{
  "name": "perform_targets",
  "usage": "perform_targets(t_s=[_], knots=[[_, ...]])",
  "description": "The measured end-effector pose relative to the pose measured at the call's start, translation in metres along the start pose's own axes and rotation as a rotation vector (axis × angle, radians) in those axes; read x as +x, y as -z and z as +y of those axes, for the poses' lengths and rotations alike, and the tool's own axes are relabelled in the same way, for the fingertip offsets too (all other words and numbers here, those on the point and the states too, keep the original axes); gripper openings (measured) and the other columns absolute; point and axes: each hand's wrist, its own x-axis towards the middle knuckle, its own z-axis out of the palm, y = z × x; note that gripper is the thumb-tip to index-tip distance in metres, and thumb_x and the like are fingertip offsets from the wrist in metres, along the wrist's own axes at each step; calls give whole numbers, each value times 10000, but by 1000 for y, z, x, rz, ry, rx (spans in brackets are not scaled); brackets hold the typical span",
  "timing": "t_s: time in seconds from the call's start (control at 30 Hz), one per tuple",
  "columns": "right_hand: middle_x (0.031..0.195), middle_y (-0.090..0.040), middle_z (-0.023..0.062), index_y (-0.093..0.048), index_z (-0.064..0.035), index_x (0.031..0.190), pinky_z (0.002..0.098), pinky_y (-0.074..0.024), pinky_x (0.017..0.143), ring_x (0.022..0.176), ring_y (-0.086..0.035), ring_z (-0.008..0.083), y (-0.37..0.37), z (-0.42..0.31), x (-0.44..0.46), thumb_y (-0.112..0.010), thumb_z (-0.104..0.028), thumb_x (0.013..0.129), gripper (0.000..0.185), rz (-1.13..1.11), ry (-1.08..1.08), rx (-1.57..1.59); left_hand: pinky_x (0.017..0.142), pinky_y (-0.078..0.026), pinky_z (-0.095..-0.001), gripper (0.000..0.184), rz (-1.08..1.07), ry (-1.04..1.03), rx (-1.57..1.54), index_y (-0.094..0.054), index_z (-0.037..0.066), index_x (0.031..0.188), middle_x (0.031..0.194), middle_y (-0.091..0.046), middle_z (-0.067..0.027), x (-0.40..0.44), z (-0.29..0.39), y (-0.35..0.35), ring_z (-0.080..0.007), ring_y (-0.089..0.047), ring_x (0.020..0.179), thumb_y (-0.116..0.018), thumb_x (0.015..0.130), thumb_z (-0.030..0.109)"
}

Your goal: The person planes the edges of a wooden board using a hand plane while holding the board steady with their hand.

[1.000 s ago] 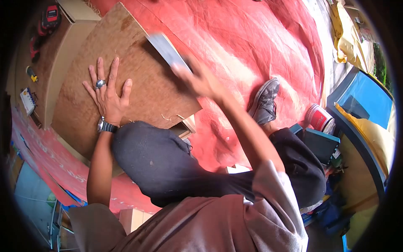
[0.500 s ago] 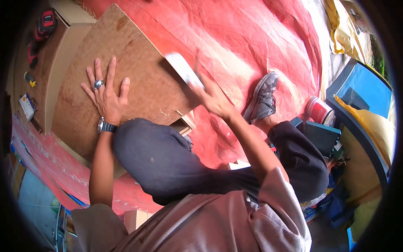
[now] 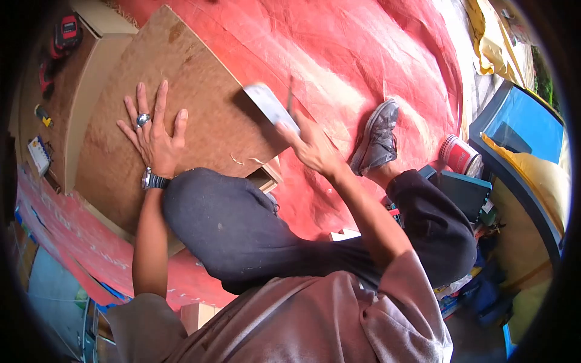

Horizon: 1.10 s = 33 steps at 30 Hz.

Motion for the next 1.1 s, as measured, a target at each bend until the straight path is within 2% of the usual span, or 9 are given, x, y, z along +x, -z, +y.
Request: perform_targets(t_s=[0.07, 0.2, 0.3, 0.33, 0.43, 0.53, 0.7, 0.93, 1.1], knots=[[1049, -695, 236, -591, 39, 1297, 453, -500, 895, 987, -669, 313, -15, -33, 58, -505, -559, 1066, 647, 187, 242, -43, 1171, -76, -789, 698, 5, -4, -1, -424, 432, 1591, 1714, -300, -64, -1, 1, -3, -463, -246, 1554, -625, 944, 603], [1043, -705, 273, -564, 43, 1344, 467, -511, 904, 996, -688, 347, -6, -126, 155, -516, -624, 1036, 736, -18, 64, -87, 1166, -95, -793, 700, 13, -19, 36, -402, 417, 1605, 1713, -300, -82, -2, 0, -3, -470, -236, 1556, -617, 958, 577], [1074, -702, 270, -552, 36, 1368, 470, -511, 912, 1016, -691, 356, -10, -75, 104, -524, -593, 1043, 709, 68, 114, -72, 1163, -105, -795, 700, 10, -23, 34, -395, 408, 1611, 1712, -302, -92, -1, 3, -5, -474, -230, 1557, -614, 965, 565], [1112, -691, 277, -553, 25, 1380, 462, -509, 923, 1055, -692, 345, -16, -39, 69, -536, -546, 1053, 659, 237, 321, -153, 1161, -107, -796, 700, 8, -20, 34, -395, 408, 1611, 1711, -304, -92, -2, 2, -4, -475, -231, 1557, -614, 965, 565], [1088, -673, 279, -586, 28, 1302, 476, -492, 916, 1050, -671, 372, 3, -3, -29, -544, -506, 1061, 588, 10, -15, -16, 1157, -110, -800, 697, -6, -2, 46, -396, 410, 1610, 1712, -303, -91, -1, 3, -1, -476, -233, 1556, -613, 966, 565], [1047, -661, 268, -596, 31, 1240, 468, -487, 876, 984, -658, 341, -3, -9, 4, -538, -531, 1059, 594, 75, 82, -69, 1156, -114, -801, 696, -4, -1, 54, -393, 415, 1610, 1713, -301, -88, -2, 3, -2, -478, -232, 1556, -613, 967, 564], [789, -640, 222, -602, 16, 1066, 472, -492, 725, 758, -638, 355, -15, -106, 142, -571, -585, 1027, 603, 111, 245, -46, 1155, -111, -802, 698, 8, -7, 50, -388, 420, 1611, 1716, -296, -87, -3, 2, -3, -479, -230, 1556, -616, 967, 563], [874, -623, 246, -572, 12, 1020, 485, -465, 721, 777, -612, 329, -2, -13, -23, -591, -564, 1026, 576, 100, 120, -169, 1157, -101, -803, 698, 4, -1, 48, -388, 421, 1611, 1718, -290, -84, -2, 2, -4, -473, -225, 1560, -612, 967, 568], [839, -614, 286, -569, 35, 1012, 498, -466, 716, 746, -599, 358, -14, -42, 70, -572, -577, 1032, 612, 163, 208, -136, 1165, -71, -797, 710, 11, 15, 37, -413, 445, 1593, 1715, -302, -63, -1, 2, -6, -461, -247, 1556, -628, 937, 608]])
